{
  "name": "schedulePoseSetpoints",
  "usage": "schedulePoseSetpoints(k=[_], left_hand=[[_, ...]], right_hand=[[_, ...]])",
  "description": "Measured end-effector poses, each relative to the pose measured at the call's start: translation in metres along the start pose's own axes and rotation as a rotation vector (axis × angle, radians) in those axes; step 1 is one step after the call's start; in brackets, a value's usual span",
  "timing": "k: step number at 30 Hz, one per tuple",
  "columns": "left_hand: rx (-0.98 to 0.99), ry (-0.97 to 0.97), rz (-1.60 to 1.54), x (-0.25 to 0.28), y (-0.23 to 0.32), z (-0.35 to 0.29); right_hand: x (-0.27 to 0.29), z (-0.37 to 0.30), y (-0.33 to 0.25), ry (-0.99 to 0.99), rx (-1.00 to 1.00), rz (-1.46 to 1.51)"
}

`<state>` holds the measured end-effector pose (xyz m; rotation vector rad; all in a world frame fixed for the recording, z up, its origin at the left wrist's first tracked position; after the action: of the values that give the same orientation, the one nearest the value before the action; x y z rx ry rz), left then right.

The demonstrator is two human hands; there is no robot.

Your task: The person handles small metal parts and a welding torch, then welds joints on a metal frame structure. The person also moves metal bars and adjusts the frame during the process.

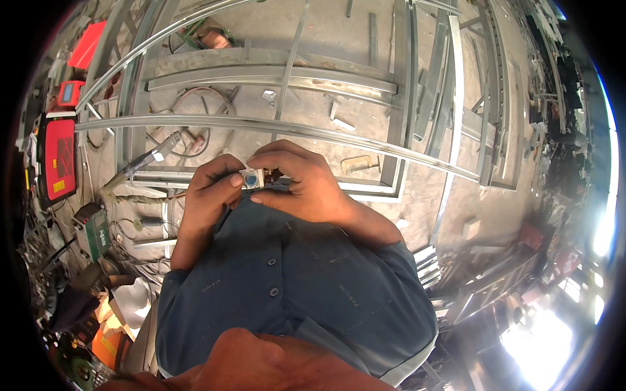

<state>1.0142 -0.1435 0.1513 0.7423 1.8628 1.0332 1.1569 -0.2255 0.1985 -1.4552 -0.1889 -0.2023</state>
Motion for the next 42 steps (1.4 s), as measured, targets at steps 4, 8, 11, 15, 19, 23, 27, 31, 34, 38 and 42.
schedulePoseSetpoints(k=[4, 8, 11, 15, 19, 23, 27, 31, 34, 38, 42], left_hand=[[0.008, -0.018, -0.076, 0.000, -0.010, 0.001], [0.017, -0.033, -0.156, 0.000, -0.013, 0.001], [0.016, -0.047, -0.186, 0.002, -0.014, 0.002], [0.009, -0.068, -0.212, 0.005, -0.015, 0.003], [-0.021, -0.058, -0.176, 0.008, -0.011, 0.003], [-0.048, -0.036, -0.183, 0.011, -0.007, 0.001], [-0.095, 0.156, -0.204, 0.030, -0.008, 0.001], [-0.128, 0.332, -0.196, 0.053, -0.014, -0.007], [-0.071, 0.297, -0.195, 0.053, -0.015, -0.016], [-0.013, 0.212, -0.122, 0.038, 0.002, -0.022], [-0.075, 0.124, -0.200, 0.024, 0.008, -0.021]], right_hand=[[0.001, 0.000, 0.000, -0.007, 0.012, -0.021], [0.000, 0.003, -0.002, -0.017, 0.016, -0.048], [0.000, 0.007, -0.004, -0.024, 0.024, -0.073], [-0.002, 0.010, -0.005, -0.028, 0.035, -0.090], [-0.004, 0.013, -0.003, -0.028, 0.024, -0.074], [-0.004, 0.014, -0.002, -0.023, 0.049, -0.065], [-0.001, 0.014, -0.003, 0.003, 0.061, -0.051], [0.003, 0.014, -0.003, 0.053, 0.060, 0.008], [0.007, 0.012, -0.003, 0.058, 0.020, 0.024], [0.008, 0.006, 0.005, 0.085, 0.000, 0.080], [0.011, -0.001, 0.008, 0.089, 0.001, 0.091]])
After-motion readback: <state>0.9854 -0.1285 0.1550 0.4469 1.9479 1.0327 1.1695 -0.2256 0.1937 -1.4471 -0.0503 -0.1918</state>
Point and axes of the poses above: each hand's wrist, its own z-axis towards the middle knuckle, its own x-axis out of the back of the hand, y = z × x, the point moved 7 cm from there along z, towards the middle knuckle, and after that the axes turned 7 degrees about -y, right-handed, at the moved point
